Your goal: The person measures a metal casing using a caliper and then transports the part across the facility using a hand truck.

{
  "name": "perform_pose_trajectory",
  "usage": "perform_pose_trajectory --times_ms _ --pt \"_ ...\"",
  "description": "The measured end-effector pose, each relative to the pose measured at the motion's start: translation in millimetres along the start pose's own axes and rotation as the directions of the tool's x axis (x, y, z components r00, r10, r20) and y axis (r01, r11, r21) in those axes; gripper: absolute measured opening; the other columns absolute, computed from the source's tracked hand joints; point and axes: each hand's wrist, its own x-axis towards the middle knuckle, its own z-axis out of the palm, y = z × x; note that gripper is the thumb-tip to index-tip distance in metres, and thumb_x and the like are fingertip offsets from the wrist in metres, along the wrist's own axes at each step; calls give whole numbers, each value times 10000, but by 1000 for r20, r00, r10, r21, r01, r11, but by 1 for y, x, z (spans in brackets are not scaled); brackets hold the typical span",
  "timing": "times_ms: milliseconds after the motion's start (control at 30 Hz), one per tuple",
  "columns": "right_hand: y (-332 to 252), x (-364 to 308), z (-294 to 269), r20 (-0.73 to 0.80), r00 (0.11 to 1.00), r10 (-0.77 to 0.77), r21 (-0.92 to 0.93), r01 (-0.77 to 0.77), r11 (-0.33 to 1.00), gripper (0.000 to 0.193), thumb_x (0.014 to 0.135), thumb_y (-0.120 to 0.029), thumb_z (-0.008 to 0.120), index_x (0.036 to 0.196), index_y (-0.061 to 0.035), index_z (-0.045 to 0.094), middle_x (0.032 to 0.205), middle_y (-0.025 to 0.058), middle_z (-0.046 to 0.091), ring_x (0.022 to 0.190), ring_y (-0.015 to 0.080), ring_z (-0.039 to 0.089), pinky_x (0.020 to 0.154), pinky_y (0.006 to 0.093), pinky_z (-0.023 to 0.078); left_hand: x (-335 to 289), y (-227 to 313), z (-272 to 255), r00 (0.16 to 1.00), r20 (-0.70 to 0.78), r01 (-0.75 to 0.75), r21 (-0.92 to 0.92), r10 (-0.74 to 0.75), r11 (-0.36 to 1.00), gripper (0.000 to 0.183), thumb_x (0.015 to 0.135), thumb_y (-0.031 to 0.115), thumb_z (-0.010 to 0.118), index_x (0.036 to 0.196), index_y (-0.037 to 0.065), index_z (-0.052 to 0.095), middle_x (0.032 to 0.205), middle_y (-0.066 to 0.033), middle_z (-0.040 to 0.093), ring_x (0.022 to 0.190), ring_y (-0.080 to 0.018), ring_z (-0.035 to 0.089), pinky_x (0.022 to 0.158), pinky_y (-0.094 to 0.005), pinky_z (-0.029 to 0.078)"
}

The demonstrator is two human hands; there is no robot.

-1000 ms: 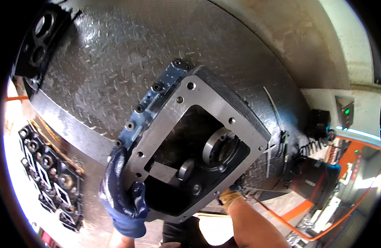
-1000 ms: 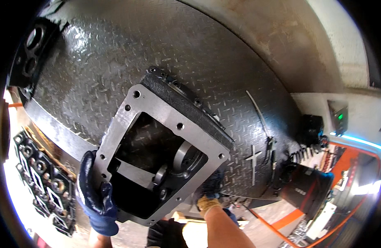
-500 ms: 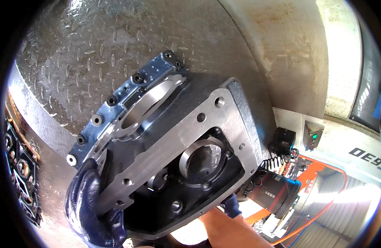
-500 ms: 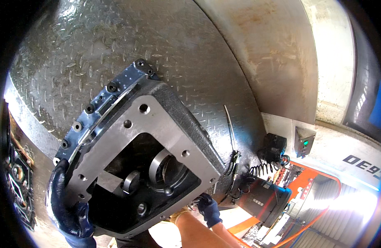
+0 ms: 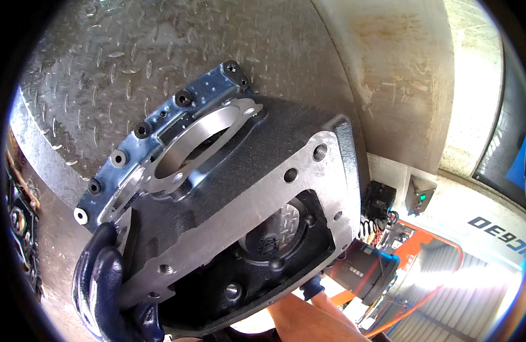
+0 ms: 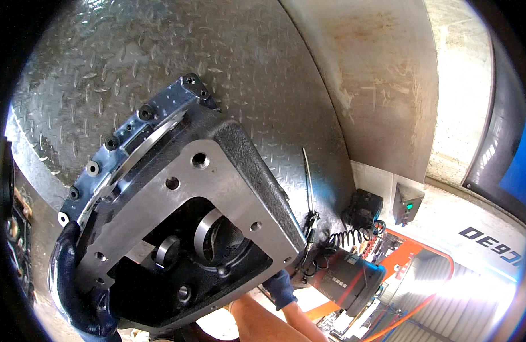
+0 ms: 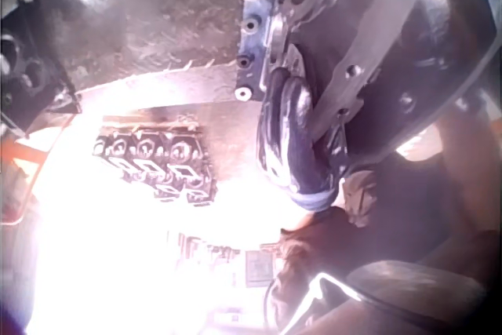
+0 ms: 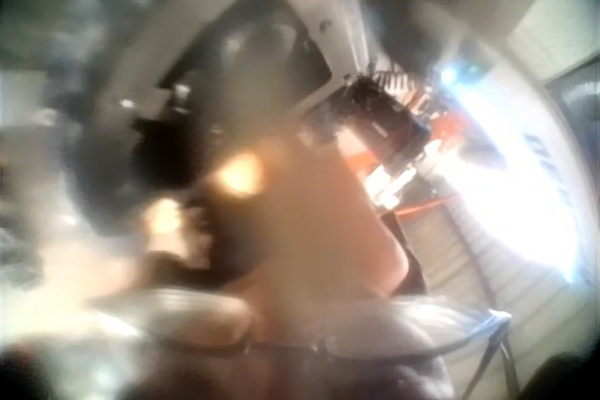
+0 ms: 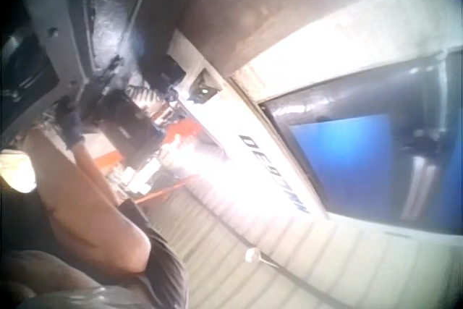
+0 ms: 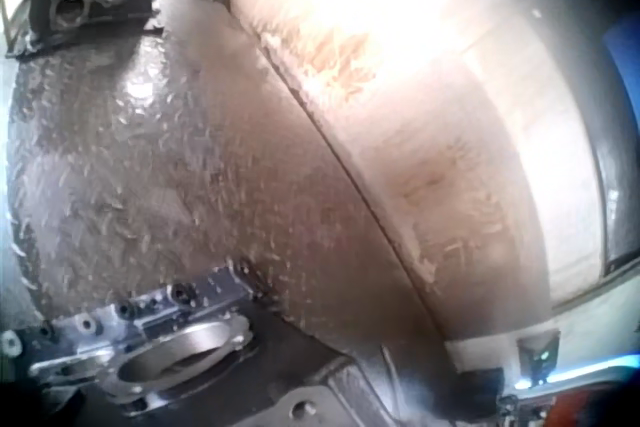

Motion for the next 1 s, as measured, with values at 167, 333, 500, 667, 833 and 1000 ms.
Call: perform_pose_trajectory --times_ms 167,333,500,667,833,1000 --pt "-25 27 -10 -251 961 -117 376 208 903 695 714 -140 768 1342 0 505 1362 214 521 1193 323 549 997 401 456 -12 6 -15 1000 19 7 60 -8 998 642 756 137 668 1360 -22 522 1299 -270 592 1201 -446 564 1068 -514 394" --pt "-210 54 -49 -338 592 -731 41 786 617 860 740 -235 777 1450 21 365 1402 235 488 1288 354 487 1109 447 362 -65 12 8 910 -387 144 -45 -150 989 800 779 211 662 1476 -32 352 1512 -247 386 1423 -377 347 1176 -479 249" --pt "-205 118 -35 -131 579 -805 -117 797 592 746 781 -225 757 1405 12 426 1355 200 535 1235 304 529 1073 415 399 -164 4 87 662 -131 356 -811 -738 463 662 962 82 585 1524 44 238 1479 -150 410 1300 -248 449 1075 -387 369" --pt "-182 151 -13 -61 662 -747 166 745 646 634 821 -215 738 1360 4 486 1309 164 582 1182 254 571 1037 382 436 -190 -12 188 754 -63 428 -708 -654 562 411 954 92 606 1342 17 494 1240 -114 577 1105 -229 572 939 -358 461" --pt "-224 148 -29 30 743 -668 601 521 606 301 982 -196 551 1233 -39 611 1146 40 663 1018 135 618 880 312 517 -128 40 123 646 -59 234 -933 -761 271 323 949 117 658 1230 23 531 1035 -33 616 879 -142 585 760 -284 493" --pt "-318 155 -4 136 732 -667 829 285 481 368 1011 -340 503 1266 -94 604 1112 14 674 982 119 625 857 321 524 -68 0 63 642 -60 191 -953 -765 235 311 967 184 625 1261 116 550 1107 -24 622 935 -176 594 740 -316 519"
